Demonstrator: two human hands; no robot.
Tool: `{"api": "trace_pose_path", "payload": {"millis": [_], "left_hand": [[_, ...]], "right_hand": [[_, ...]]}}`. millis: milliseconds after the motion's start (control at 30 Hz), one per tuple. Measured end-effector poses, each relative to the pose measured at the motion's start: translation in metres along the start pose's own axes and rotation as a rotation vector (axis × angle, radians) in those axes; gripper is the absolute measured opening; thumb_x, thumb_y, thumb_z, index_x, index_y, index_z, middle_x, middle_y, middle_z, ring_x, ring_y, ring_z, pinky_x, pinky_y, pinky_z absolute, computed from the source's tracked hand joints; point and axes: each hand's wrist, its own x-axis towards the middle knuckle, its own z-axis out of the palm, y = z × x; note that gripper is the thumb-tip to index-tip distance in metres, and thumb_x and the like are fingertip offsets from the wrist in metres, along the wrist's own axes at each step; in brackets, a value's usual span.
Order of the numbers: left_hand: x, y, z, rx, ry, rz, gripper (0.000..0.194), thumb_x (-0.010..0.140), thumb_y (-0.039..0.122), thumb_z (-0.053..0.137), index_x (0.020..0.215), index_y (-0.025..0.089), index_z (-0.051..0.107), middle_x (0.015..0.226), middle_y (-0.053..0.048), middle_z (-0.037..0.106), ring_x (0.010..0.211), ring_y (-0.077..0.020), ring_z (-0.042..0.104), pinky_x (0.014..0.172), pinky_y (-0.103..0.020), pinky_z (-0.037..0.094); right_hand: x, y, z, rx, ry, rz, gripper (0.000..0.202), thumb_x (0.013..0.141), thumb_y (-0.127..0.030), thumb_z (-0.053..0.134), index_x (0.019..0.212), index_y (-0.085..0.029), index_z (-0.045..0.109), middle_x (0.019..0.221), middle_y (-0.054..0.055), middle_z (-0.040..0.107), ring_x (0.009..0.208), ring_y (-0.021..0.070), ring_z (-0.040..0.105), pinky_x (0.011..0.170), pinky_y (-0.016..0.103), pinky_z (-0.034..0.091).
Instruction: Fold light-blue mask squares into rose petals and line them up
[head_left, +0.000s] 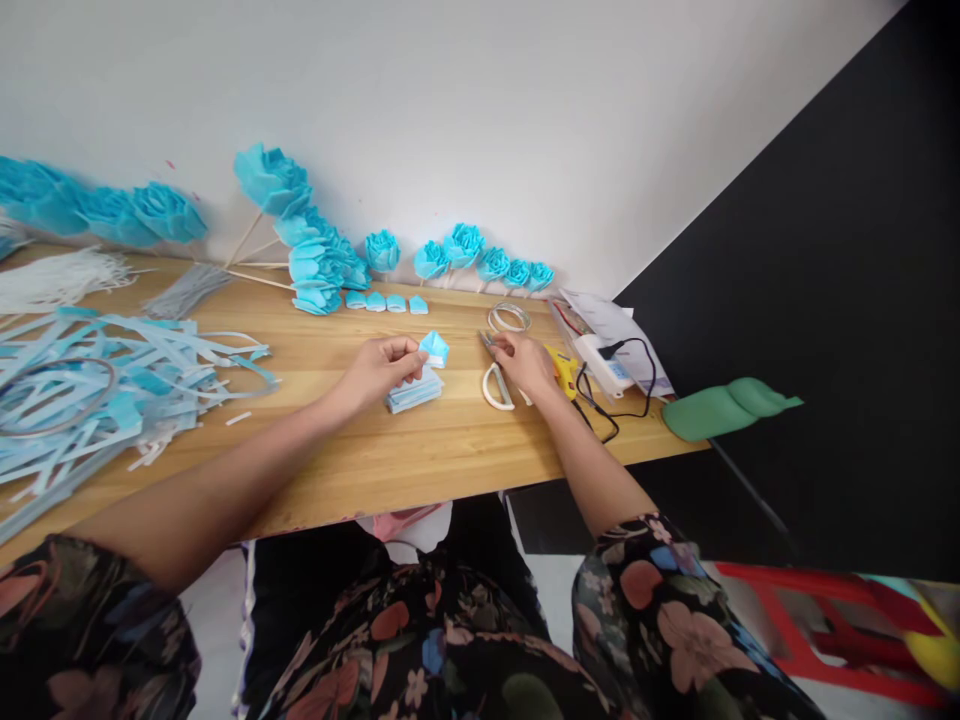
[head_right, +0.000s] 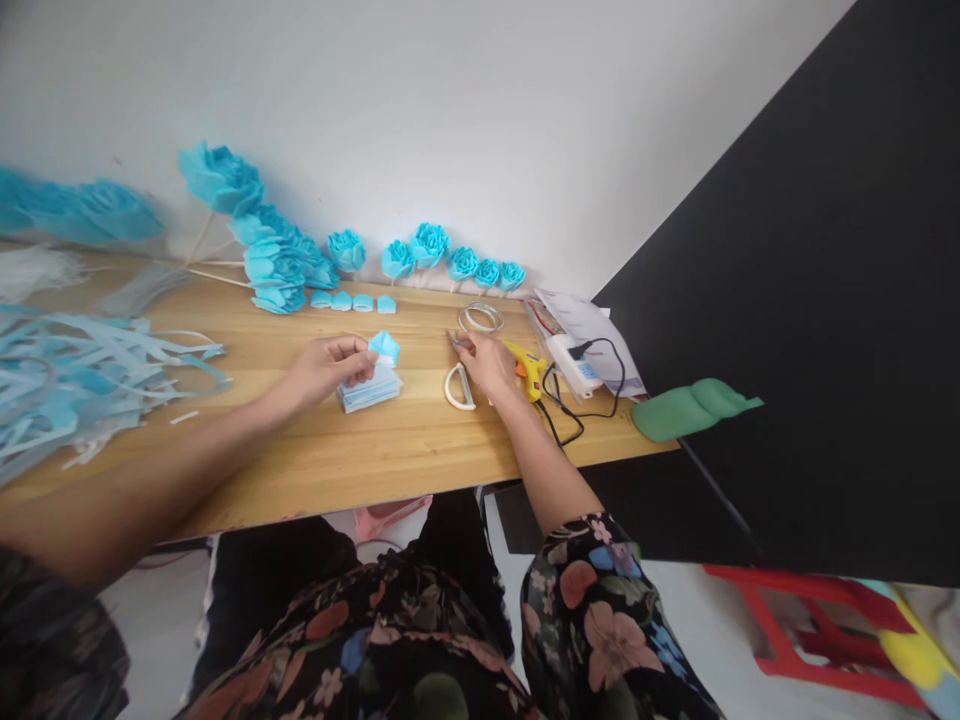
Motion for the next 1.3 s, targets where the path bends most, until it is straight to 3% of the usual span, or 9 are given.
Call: {"api": "trace_pose_path", "payload": {"millis": [233,433,567,667,800,900,1033,1167,1300], "left_hand": [[-0.001,0.003,0.000,-0.009,-0.004,-0.003,0.027,0.077,0.037,0.065,0.062,0.016,0.057,0.060,0.000,0.057,0.053,-0.0078,0.046,0.053,-0.021,0.038],[-0.001,0.005,0.001,-0.052,-0.004,-0.007,0.027,0.077,0.035,0.065,0.061,0.016,0.055,0.058,0.001,0.057,0.051,-0.0072,0.047,0.052,-0.020,0.038],[-0.002,0.004,0.002,-0.068,-0.013,-0.028,0.026,0.077,0.034,0.065,0.063,0.016,0.056,0.057,0.001,0.057,0.050,-0.0067,0.046,0.051,-0.020,0.037],[-0.002,0.003,0.002,-0.069,-0.036,-0.017,0.026,0.078,0.035,0.066,0.064,0.015,0.057,0.057,0.001,0.057,0.049,-0.0066,0.046,0.050,-0.020,0.036],[-0.002,0.001,0.001,-0.056,-0.051,0.001,0.026,0.079,0.036,0.066,0.065,0.015,0.057,0.056,0.001,0.058,0.049,-0.0067,0.047,0.050,-0.020,0.035],[-0.002,0.002,0.001,-0.045,-0.063,0.007,0.025,0.080,0.035,0.064,0.066,0.015,0.057,0.057,0.001,0.057,0.049,-0.0067,0.047,0.049,-0.019,0.035],[-0.004,0.002,0.003,-0.038,-0.082,0.019,0.025,0.081,0.035,0.064,0.069,0.014,0.057,0.060,0.001,0.058,0.050,-0.0063,0.046,0.048,-0.019,0.034],[-0.003,0.001,0.003,-0.069,-0.094,0.014,0.025,0.080,0.034,0.066,0.069,0.014,0.057,0.060,0.002,0.058,0.051,-0.0064,0.047,0.048,-0.018,0.034],[-0.001,0.002,0.002,-0.102,-0.090,-0.025,0.021,0.082,0.027,0.063,0.067,0.013,0.058,0.057,0.001,0.058,0.049,-0.0066,0.049,0.049,-0.018,0.037]], "right_hand": [[0.003,-0.013,0.004,-0.103,0.048,0.092,0.021,0.090,-0.032,0.056,0.094,-0.021,0.074,0.090,0.008,0.077,0.084,0.0245,0.071,0.071,0.032,0.049],[0.006,0.003,0.016,0.174,0.172,0.153,0.021,0.091,-0.030,0.052,0.094,-0.019,0.069,0.088,0.007,0.076,0.082,0.0219,0.070,0.075,0.033,0.051],[0.000,-0.009,0.012,0.543,0.250,0.078,0.025,0.092,-0.040,0.051,0.093,-0.019,0.064,0.082,0.005,0.073,0.076,0.0171,0.068,0.071,0.029,0.052],[-0.012,-0.037,0.001,0.851,0.132,-0.011,0.031,0.090,-0.048,0.054,0.099,-0.020,0.063,0.086,0.004,0.071,0.075,0.0149,0.065,0.057,0.024,0.050],[-0.028,-0.075,-0.013,1.073,-0.112,-0.121,0.038,0.084,-0.049,0.065,0.112,-0.024,0.061,0.102,0.005,0.072,0.090,0.0163,0.066,0.063,0.025,0.055],[-0.031,-0.090,-0.014,1.077,-0.197,-0.141,0.046,0.079,-0.049,0.071,0.117,-0.025,0.060,0.098,0.002,0.071,0.079,0.0135,0.064,0.062,0.025,0.055],[-0.029,-0.098,-0.008,1.077,-0.156,-0.134,0.044,0.077,-0.043,0.074,0.114,-0.023,0.062,0.078,-0.003,0.065,0.063,0.0095,0.056,0.054,0.022,0.048],[-0.031,-0.103,-0.005,1.033,-0.136,-0.161,0.035,0.081,-0.039,0.071,0.111,-0.022,0.065,0.074,-0.004,0.063,0.061,0.0093,0.054,0.054,0.022,0.045],[-0.039,-0.104,-0.009,0.847,0.039,-0.223,0.023,0.089,-0.039,0.062,0.103,-0.022,0.069,0.084,0.001,0.069,0.069,0.0122,0.060,0.059,0.025,0.047]]}}
